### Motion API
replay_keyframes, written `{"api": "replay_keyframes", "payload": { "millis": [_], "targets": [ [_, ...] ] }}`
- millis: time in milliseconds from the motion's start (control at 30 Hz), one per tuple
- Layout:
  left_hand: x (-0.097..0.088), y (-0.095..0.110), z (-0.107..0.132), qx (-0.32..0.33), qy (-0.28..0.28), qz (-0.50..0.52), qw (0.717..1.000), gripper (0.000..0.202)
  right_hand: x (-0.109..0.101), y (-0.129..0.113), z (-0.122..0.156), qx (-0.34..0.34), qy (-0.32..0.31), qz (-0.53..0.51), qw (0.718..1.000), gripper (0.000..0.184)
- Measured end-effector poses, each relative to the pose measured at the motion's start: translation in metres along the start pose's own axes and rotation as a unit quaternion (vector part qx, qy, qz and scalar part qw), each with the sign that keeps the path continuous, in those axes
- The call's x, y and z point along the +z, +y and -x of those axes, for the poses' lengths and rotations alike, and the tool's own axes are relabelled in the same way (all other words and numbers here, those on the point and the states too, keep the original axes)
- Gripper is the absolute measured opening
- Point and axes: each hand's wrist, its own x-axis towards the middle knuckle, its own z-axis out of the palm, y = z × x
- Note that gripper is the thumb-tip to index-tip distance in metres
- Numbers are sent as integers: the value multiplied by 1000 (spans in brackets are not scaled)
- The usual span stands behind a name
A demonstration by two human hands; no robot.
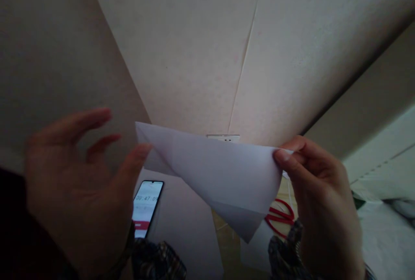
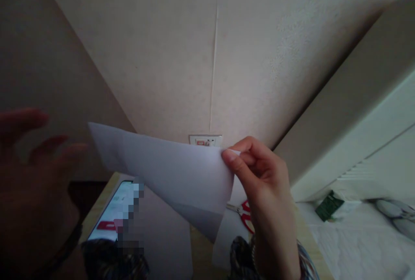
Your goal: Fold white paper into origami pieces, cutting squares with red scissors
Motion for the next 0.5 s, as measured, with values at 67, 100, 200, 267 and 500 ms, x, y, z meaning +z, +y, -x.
{"api": "replay_keyframes", "payload": {
  "millis": [67, 100, 200, 267, 500],
  "targets": [
    [4, 0, 0, -32, 18, 44, 998, 51, 2, 0, 1, 17, 6, -24, 1000, 22],
    [5, 0, 0, -58, 4, 68, 996, 47, 2, 0, 2, 26, 9, -31, 999, 21],
    [7, -2, 0, -148, -76, 138, 976, 42, 4, -1, 2, 38, 4, -40, 998, 23],
    [6, -3, -1, -187, -92, 171, 963, 42, 4, -2, 2, 41, -4, -39, 998, 23],
    [4, -3, -4, -209, -66, 166, 961, 46, 5, -4, 5, 62, 12, -21, 998, 23]
  ]
}}
